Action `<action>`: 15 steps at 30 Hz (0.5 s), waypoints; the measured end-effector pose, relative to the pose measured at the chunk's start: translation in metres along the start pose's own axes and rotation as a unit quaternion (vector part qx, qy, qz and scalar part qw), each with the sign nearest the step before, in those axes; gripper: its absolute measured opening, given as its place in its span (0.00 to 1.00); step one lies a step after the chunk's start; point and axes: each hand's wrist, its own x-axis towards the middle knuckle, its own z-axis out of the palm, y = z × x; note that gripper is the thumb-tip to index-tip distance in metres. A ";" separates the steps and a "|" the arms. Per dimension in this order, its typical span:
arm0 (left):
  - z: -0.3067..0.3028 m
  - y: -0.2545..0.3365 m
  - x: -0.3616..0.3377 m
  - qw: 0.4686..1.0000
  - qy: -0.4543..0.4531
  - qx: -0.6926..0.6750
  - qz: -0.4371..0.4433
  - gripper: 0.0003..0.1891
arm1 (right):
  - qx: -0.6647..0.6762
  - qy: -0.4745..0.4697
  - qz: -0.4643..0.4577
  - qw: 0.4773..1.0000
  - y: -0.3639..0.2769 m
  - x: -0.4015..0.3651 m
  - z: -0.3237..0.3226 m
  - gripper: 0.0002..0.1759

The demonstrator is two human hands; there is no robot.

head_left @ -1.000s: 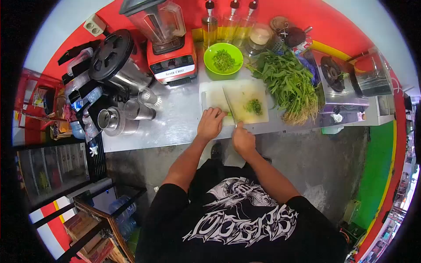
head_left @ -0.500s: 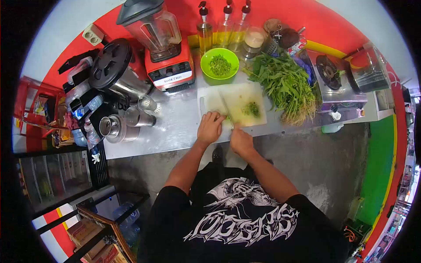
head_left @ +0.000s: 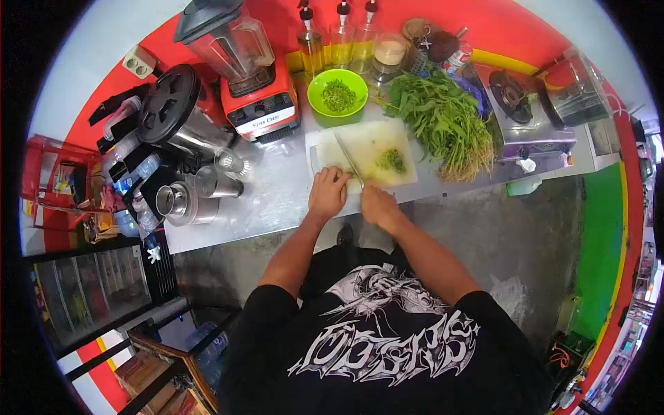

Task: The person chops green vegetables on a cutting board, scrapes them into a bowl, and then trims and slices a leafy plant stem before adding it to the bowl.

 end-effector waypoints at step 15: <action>0.004 -0.003 -0.002 1.000 -0.001 0.006 -0.011 0.16 | -0.003 -0.057 0.018 0.998 -0.009 -0.006 -0.005 0.22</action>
